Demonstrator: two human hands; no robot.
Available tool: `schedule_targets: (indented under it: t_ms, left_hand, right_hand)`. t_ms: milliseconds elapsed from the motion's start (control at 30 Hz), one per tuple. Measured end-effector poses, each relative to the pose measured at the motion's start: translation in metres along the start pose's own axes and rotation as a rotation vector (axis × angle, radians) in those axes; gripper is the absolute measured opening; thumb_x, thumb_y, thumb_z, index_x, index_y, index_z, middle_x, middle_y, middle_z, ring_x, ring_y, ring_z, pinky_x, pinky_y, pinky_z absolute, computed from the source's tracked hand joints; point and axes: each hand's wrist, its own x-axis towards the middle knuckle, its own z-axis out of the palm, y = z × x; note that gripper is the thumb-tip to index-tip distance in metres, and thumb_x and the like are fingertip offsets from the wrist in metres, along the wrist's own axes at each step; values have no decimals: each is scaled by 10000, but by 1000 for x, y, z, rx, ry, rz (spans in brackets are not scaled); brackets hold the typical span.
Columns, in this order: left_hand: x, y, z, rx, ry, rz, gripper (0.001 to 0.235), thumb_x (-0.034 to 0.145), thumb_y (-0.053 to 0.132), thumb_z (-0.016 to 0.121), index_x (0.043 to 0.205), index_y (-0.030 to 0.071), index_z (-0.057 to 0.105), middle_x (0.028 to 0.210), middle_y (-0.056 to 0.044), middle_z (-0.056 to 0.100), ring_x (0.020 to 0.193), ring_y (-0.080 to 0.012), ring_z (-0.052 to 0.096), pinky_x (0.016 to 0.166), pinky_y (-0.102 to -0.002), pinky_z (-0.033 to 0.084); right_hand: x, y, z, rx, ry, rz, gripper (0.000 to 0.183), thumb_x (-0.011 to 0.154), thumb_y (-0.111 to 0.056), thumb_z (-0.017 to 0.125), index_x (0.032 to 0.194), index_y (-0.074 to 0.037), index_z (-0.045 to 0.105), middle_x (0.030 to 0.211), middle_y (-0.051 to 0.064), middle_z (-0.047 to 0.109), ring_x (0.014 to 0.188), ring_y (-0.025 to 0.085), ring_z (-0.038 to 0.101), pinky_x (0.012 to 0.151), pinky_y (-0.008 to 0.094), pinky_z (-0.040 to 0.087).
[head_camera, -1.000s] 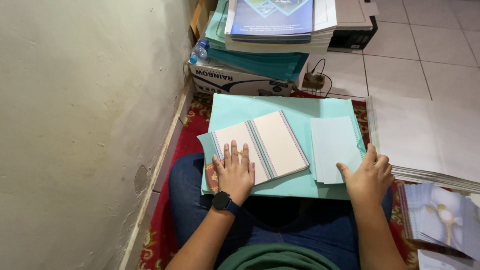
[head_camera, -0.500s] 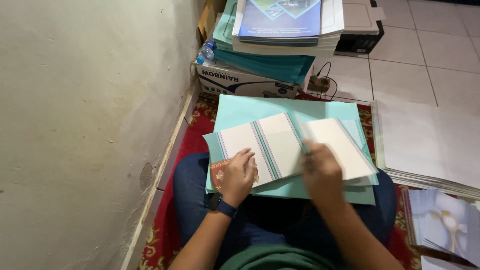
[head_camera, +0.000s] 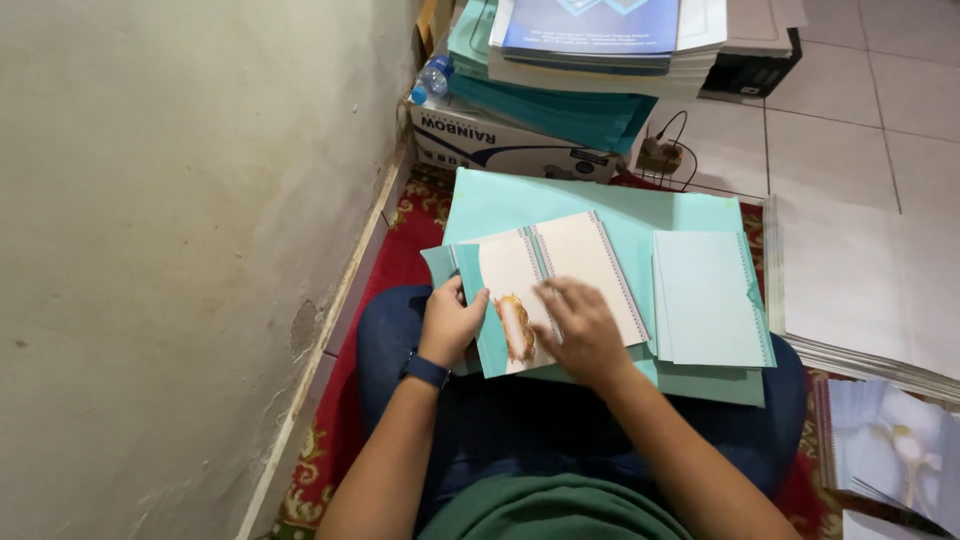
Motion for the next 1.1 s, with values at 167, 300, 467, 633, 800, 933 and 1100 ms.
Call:
schedule_targets:
  t_ms: [167, 300, 467, 633, 800, 933, 1100]
  left_hand:
    - [1, -10, 1, -27, 6, 31, 291, 908, 235, 682, 1091, 12, 712, 938, -204, 769, 926, -332, 748, 700, -427, 610]
    - [5, -29, 9, 4, 100, 167, 324, 904, 206, 688, 1121, -34, 689, 973, -256, 747, 967, -398, 718, 709, -489, 606]
    - [-6, -16, 9, 72, 107, 115, 330, 916, 224, 676, 1128, -29, 666, 1076, -293, 713, 1093, -437, 663, 827, -516, 599]
    - [-1, -14, 11, 98, 116, 81, 365, 928, 244, 673, 1169, -28, 645, 1111, -314, 696, 1139, -440, 642, 851, -522, 596]
    - [2, -10, 11, 98, 84, 20, 440, 932, 263, 671, 1229, -56, 613, 1184, -335, 663, 1196, -431, 614, 898, -524, 580]
    - [5, -10, 11, 93, 70, -10, 453, 944, 292, 663, 1245, -43, 615, 1188, -330, 665, 1200, -433, 612, 895, -511, 587]
    - [8, -9, 12, 88, 89, -38, 497, 950, 309, 652, 1283, -55, 588, 1205, -330, 656, 1208, -439, 604, 894, -516, 588]
  right_hand:
    - [-8, 0, 3, -33, -35, 77, 473, 1023, -460, 521, 1271, -83, 663, 1286, 171, 654, 1247, 352, 609, 1033, 465, 445]
    - [-17, 5, 13, -125, 52, 60, 378, 989, -359, 608, 1207, -66, 706, 1214, 161, 699, 1171, 328, 668, 975, 444, 488]
    - [-26, 1, 10, -126, 137, 54, 357, 978, -375, 612, 1119, -74, 741, 1161, 123, 728, 1137, 292, 697, 1026, 432, 477]
    - [-27, -1, 8, -130, 196, 32, 351, 967, -381, 619, 1093, -76, 737, 1151, 102, 734, 1149, 276, 698, 1084, 457, 433]
    - [-22, -6, 9, -108, 171, -16, 276, 937, -317, 651, 1054, -85, 742, 1083, 89, 746, 1094, 256, 719, 1083, 459, 435]
    - [-20, -7, 7, -102, 155, -21, 255, 924, -322, 659, 1045, -113, 741, 1083, 57, 749, 1097, 226, 720, 1092, 448, 434]
    - [-17, -6, 5, -79, 138, -6, 260, 917, -286, 659, 1085, -104, 739, 1130, 73, 746, 1108, 237, 716, 1086, 444, 447]
